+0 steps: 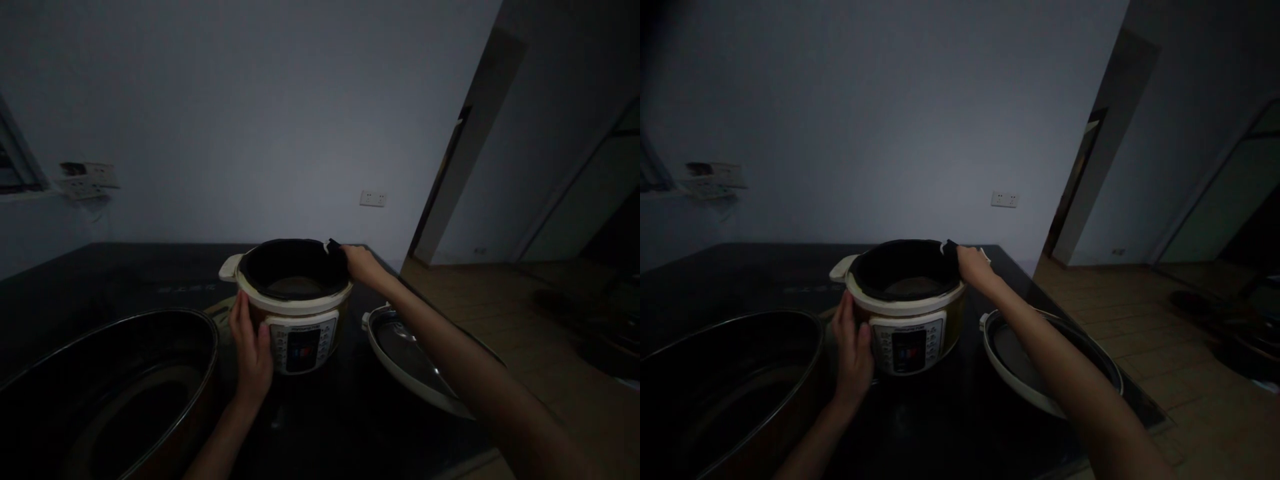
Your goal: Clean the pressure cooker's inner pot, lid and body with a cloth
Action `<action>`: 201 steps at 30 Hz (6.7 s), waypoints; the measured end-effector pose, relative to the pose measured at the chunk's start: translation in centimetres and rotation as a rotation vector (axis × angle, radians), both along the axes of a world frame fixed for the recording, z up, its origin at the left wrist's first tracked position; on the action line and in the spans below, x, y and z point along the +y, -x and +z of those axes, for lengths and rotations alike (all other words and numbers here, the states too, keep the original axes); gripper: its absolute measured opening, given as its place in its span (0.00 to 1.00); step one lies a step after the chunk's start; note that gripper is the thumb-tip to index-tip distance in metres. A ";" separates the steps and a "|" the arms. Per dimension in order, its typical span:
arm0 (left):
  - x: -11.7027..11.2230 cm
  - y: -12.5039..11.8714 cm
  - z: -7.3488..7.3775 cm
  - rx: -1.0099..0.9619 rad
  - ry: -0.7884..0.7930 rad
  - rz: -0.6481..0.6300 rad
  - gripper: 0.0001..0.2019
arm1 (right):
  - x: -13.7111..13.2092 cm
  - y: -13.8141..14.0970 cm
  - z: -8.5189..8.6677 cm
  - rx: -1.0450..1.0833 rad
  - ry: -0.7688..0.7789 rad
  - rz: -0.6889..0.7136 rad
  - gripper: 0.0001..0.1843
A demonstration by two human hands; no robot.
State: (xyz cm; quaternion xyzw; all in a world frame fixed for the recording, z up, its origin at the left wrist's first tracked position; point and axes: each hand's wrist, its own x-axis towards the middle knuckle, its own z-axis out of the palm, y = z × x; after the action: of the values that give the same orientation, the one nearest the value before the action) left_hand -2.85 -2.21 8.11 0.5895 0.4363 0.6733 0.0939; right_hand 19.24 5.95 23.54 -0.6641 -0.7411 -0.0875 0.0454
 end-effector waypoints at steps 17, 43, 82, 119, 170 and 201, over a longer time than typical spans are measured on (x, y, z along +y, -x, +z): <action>-0.1 -0.2 0.0 -0.040 -0.027 -0.022 0.28 | -8.7 1.4 -2.2 0.131 -0.121 -0.079 0.24; -3.7 -0.6 2.2 -0.407 0.171 -0.155 0.25 | -10.2 11.6 -10.6 0.347 -0.773 0.547 0.23; -3.1 0.2 4.6 0.568 -0.002 0.053 0.36 | -13.1 3.1 -9.5 0.912 -0.689 0.586 0.18; -3.8 1.8 1.5 0.676 -0.230 -0.135 0.31 | -12.6 1.8 -11.7 1.067 -0.620 0.444 0.13; -2.9 0.4 -0.8 1.004 -0.201 0.138 0.36 | -9.5 1.6 -7.6 0.769 -0.367 0.362 0.29; -3.7 -4.2 -1.5 1.040 -0.132 0.217 0.35 | -9.6 1.5 -7.8 0.771 -0.363 0.404 0.23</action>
State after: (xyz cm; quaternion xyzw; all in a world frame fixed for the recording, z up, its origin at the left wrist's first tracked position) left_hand 1.36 -5.89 6.57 0.8014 0.4405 0.3243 -0.2420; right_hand 17.72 -3.68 15.72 -0.4721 -0.7572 0.0481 0.4488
